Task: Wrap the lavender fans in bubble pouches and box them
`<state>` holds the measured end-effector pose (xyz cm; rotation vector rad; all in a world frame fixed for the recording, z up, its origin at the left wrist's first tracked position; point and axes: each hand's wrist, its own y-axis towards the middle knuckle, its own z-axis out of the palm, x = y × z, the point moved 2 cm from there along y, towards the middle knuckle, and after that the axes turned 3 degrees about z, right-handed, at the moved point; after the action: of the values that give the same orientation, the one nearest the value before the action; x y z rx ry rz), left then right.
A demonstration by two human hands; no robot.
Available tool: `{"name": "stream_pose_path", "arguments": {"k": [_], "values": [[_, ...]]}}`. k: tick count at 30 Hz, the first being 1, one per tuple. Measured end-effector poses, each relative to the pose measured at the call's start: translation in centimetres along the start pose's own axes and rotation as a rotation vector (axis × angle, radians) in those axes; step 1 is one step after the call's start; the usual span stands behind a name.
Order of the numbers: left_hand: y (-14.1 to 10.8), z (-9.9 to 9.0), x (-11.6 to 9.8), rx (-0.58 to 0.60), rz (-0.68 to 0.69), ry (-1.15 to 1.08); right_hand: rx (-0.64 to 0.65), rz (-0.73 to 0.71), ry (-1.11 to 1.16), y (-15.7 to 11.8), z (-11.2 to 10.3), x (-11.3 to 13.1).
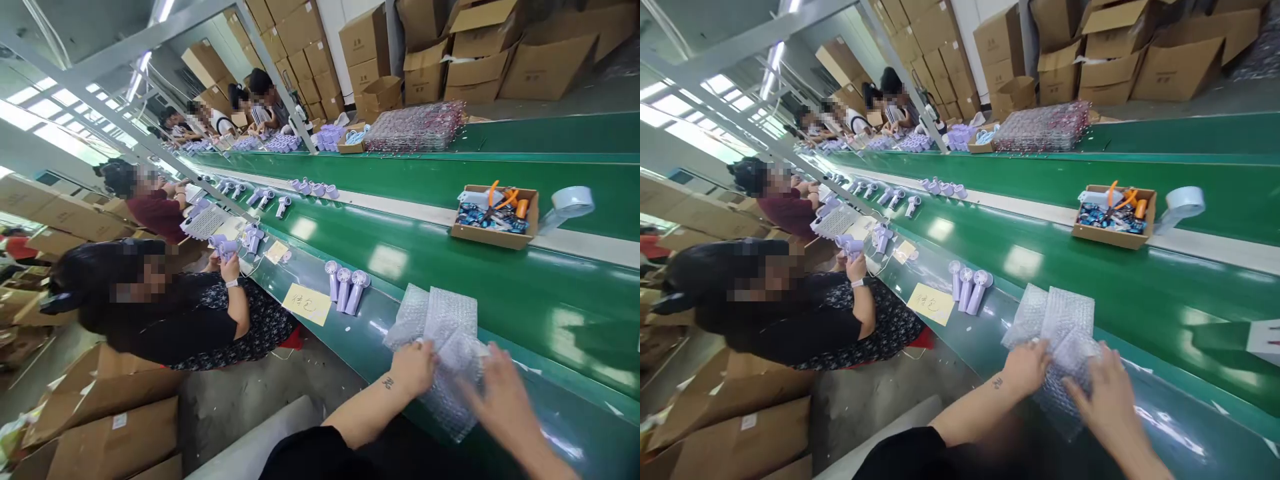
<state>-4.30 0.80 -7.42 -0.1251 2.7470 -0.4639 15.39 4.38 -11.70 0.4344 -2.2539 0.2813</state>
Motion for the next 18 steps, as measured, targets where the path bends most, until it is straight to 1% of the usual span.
{"name": "stream_pose_path", "arguments": {"k": [1, 2, 3, 4, 5, 7, 9, 10, 11, 12, 13, 14, 15, 16, 17, 18], "values": [[0.4, -1.8, 2.0, -0.072, -0.056, -0.015, -0.002, -0.024, -0.071, -0.2, 2.2, 0.7], [0.8, -3.7, 4.3, -0.176, -0.139, 0.002, -0.006, -0.061, -0.145, -0.3, 4.0, 1.2], [1.3, -5.6, 6.7, -0.305, -0.224, 0.051, -0.005, -0.111, -0.207, -0.1, 5.6, 1.5], [1.8, -7.1, 9.2, -0.385, -0.309, 0.104, 0.005, -0.169, -0.245, 0.2, 6.7, 1.6], [2.4, -8.1, 11.4, -0.392, -0.359, 0.153, 0.015, -0.223, -0.255, 0.8, 7.4, 1.6], [3.5, -9.0, 14.9, -0.320, -0.367, 0.216, 0.044, -0.303, -0.225, 2.1, 7.6, 1.2], [4.0, -8.9, 16.8, -0.261, -0.332, 0.214, 0.065, -0.337, -0.137, 3.3, 6.7, 1.0], [3.9, -8.7, 17.2, -0.274, -0.334, 0.183, 0.054, -0.330, -0.073, 3.7, 6.1, 1.2], [3.6, -8.6, 17.4, -0.306, -0.355, 0.124, 0.007, -0.301, -0.001, 3.8, 5.4, 1.5], [3.0, -8.5, 17.3, -0.336, -0.385, 0.028, -0.077, -0.241, 0.070, 3.8, 4.7, 2.0], [2.3, -8.3, 16.8, -0.352, -0.410, -0.106, -0.187, -0.146, 0.143, 3.6, 4.2, 2.7], [1.6, -8.1, 16.1, -0.347, -0.416, -0.268, -0.301, -0.020, 0.230, 3.2, 3.8, 3.6], [0.8, -7.7, 14.9, -0.314, -0.392, -0.444, -0.378, 0.121, 0.344, 2.8, 3.6, 4.6], [0.1, -7.2, 13.4, -0.253, -0.335, -0.610, -0.385, 0.258, 0.492, 2.4, 3.8, 5.7], [-0.6, -6.5, 11.6, -0.180, -0.249, -0.740, -0.313, 0.376, 0.667, 2.0, 4.2, 6.9], [-1.3, -5.7, 9.6, -0.106, -0.142, -0.819, -0.195, 0.470, 0.849, 1.8, 4.6, 7.9]]}}
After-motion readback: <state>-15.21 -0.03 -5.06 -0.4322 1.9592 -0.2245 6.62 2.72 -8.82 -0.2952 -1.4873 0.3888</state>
